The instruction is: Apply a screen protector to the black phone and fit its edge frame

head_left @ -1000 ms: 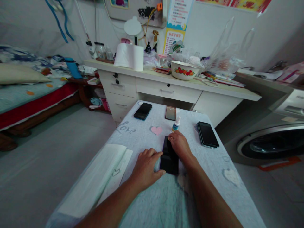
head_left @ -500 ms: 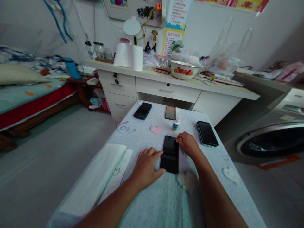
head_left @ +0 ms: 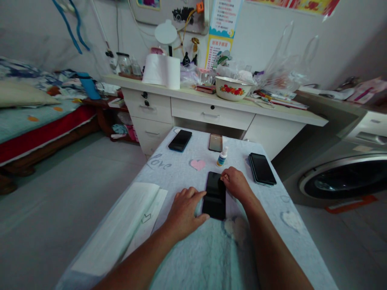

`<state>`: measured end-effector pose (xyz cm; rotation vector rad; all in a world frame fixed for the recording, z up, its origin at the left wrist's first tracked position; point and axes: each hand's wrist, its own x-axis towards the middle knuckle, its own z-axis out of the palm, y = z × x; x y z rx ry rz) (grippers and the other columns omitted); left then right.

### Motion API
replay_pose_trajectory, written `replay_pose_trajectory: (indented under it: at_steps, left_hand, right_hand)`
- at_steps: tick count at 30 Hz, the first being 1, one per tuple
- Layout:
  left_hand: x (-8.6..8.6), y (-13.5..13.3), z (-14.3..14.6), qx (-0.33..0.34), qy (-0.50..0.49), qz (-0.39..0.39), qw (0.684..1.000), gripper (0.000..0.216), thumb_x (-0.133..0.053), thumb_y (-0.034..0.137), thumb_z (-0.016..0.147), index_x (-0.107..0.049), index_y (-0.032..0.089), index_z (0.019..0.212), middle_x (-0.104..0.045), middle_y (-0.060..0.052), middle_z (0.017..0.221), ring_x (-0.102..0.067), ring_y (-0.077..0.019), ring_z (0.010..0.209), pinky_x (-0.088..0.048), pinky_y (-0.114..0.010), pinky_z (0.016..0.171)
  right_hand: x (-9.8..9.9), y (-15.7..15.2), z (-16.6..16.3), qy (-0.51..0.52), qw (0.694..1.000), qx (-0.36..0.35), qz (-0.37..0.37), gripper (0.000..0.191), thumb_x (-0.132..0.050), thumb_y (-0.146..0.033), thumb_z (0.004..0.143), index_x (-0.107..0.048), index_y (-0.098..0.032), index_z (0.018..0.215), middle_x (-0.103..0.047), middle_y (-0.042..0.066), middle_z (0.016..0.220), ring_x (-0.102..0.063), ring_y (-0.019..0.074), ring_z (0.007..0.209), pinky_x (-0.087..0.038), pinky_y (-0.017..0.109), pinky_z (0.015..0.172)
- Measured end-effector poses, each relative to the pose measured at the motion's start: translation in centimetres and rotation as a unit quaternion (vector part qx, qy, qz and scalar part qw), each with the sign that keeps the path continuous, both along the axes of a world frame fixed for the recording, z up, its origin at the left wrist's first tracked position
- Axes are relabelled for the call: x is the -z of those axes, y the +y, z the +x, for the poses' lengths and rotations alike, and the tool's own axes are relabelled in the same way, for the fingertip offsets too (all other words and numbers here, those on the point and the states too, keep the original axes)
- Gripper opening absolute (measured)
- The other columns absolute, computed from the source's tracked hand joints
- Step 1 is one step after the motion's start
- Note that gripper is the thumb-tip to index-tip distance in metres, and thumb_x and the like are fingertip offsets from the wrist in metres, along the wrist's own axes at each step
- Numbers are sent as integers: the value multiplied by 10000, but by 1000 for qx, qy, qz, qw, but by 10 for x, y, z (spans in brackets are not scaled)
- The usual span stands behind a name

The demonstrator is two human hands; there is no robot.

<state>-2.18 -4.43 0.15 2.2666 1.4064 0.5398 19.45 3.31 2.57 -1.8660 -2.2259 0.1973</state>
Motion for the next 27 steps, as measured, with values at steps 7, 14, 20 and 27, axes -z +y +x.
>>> replay_pose_trajectory:
  at_steps: [7,14,20,27]
  left_hand:
    - [0,0,0,0,2,6,1000,595,-711,394,725,-538,268,1281,-561,-48,1120,-494,-257,1052,-384,-393,900]
    - [1,-1,0,-1,3,9,1000,609,-715,399,725,-533,266,1291,-563,-51,1121,-496,-260,1047,-390,-396,901]
    - [0,0,0,0,8,12,1000,607,-714,403,724,-536,258,1285,-562,-50,1123,-500,-261,1055,-389,-396,914]
    - [-2,-1,0,1,17,9,1000,596,-698,406,738,-527,263,1290,-560,-56,1131,-494,-265,1058,-381,-400,922]
  right_hand:
    - [5,1,-22,7,999,-36,17,187,-497,-151,886,-685,-159,889,-618,67,894,-557,151,829,-360,238,741]
    - [6,-3,-35,37,995,-87,27,178,-498,-150,904,-671,-154,864,-596,54,861,-547,140,804,-372,229,738]
    - [7,-7,-40,49,991,-125,20,158,-516,-151,899,-668,-153,856,-591,44,851,-544,131,802,-374,221,743]
    - [8,-1,-50,21,997,-67,40,197,-484,-158,918,-677,-145,881,-599,64,880,-553,151,839,-380,229,762]
